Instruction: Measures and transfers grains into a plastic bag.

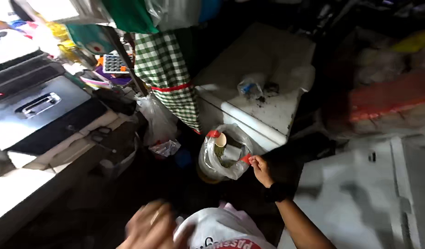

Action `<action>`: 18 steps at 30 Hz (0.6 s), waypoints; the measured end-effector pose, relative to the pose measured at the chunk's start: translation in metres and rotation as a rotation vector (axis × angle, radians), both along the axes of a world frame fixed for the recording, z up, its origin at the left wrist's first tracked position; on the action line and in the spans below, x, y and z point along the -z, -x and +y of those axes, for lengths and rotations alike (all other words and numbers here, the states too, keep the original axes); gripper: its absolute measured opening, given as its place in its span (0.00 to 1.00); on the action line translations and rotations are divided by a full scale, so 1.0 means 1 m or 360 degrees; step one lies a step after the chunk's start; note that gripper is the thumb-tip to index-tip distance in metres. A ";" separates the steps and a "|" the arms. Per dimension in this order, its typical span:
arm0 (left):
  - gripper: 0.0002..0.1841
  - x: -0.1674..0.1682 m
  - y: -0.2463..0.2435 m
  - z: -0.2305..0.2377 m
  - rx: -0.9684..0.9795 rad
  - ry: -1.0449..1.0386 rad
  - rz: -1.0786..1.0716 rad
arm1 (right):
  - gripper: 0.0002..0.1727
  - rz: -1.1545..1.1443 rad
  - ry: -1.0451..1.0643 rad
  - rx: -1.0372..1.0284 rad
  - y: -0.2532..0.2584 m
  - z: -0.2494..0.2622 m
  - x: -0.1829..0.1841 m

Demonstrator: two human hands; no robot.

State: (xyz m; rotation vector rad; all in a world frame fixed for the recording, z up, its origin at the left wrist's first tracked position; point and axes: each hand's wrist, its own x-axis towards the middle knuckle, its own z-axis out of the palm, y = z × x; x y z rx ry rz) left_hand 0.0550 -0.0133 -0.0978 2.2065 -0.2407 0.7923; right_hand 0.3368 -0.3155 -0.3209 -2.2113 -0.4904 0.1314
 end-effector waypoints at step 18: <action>0.58 0.257 -0.190 -0.083 -0.1119 0.0693 0.1274 | 0.32 0.0667 0.1656 -0.0714 -0.114 0.087 0.115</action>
